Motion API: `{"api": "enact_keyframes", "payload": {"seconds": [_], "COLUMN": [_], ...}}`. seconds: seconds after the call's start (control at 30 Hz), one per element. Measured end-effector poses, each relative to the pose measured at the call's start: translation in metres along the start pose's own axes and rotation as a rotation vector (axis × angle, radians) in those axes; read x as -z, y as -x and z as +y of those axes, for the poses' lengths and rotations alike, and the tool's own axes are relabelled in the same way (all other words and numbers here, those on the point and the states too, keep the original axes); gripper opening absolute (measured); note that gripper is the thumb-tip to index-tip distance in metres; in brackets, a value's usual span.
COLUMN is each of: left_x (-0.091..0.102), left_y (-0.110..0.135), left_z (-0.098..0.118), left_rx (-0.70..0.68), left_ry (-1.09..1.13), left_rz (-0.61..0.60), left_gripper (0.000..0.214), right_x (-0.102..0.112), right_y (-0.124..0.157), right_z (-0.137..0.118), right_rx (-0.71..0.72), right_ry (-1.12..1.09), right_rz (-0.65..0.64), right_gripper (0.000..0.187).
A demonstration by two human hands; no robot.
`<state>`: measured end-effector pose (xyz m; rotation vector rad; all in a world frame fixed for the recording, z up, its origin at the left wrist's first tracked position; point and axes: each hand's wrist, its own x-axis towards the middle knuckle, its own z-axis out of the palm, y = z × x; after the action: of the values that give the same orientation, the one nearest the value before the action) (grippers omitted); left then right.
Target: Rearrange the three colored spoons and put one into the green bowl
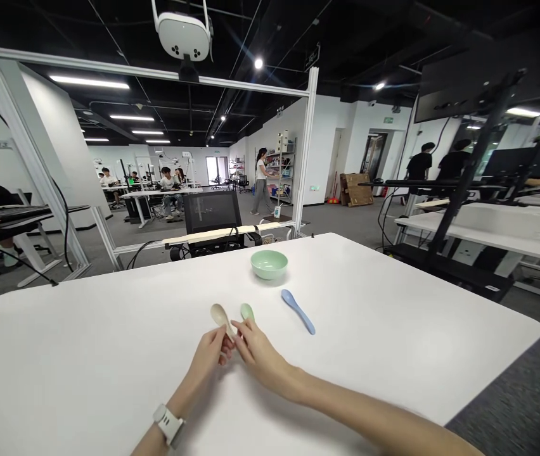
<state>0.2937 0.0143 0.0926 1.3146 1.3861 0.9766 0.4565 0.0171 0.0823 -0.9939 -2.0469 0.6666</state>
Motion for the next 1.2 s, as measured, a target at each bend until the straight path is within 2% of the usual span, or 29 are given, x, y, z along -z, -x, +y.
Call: {"api": "enact_keyframes", "payload": {"seconds": [0.1,0.17,0.33,0.43,0.53,0.7,0.8,0.87,1.0,1.2], "left_x": [0.0,-0.001,-0.016,-0.029,-0.04,-0.05,-0.053,-0.054,-0.059,-0.066], "left_y": [-0.006,-0.011,-0.019,-0.024,-0.03,-0.036,-0.037,-0.037,-0.037,-0.038], "left_z": [-0.004,-0.006,-0.001,0.007,0.014,0.02,0.02,0.02,0.02,0.022], "left_rx": [-0.004,-0.012,-0.004,0.017,0.026,0.064,0.075,0.075,0.062,0.04], "left_ry": [-0.093,-0.176,-0.401,-0.521,-0.631,-0.783,-0.847,-0.877,-0.914,-0.954], "left_rz": [0.034,0.056,0.109,0.133,0.154,0.168,0.162,0.154,0.137,0.143], "left_gripper": [0.068,0.064,0.051,0.046,0.049,0.05,0.051,0.053,0.057,0.056], "right_x": [0.012,0.015,0.009,0.017,0.046,0.123,0.168,0.19,0.209,0.21], "right_y": [-0.004,-0.006,-0.008,-0.011,-0.015,-0.012,-0.002,0.008,0.026,0.038], "right_z": [0.013,0.021,0.035,0.045,0.06,0.094,0.119,0.136,0.165,0.191], "right_rx": [-0.068,-0.146,-0.169,-0.15,-0.127,-0.16,-0.236,-0.281,-0.369,-0.437], "right_ry": [0.258,0.383,0.435,0.442,0.427,0.466,0.554,0.612,0.676,0.68], "right_rz": [0.064,0.06,-0.013,0.011,0.089,0.206,0.206,0.193,0.181,0.154], "right_gripper": [0.039,0.044,0.049,0.052,0.052,0.049,0.047,0.041,0.028,0.029]}}
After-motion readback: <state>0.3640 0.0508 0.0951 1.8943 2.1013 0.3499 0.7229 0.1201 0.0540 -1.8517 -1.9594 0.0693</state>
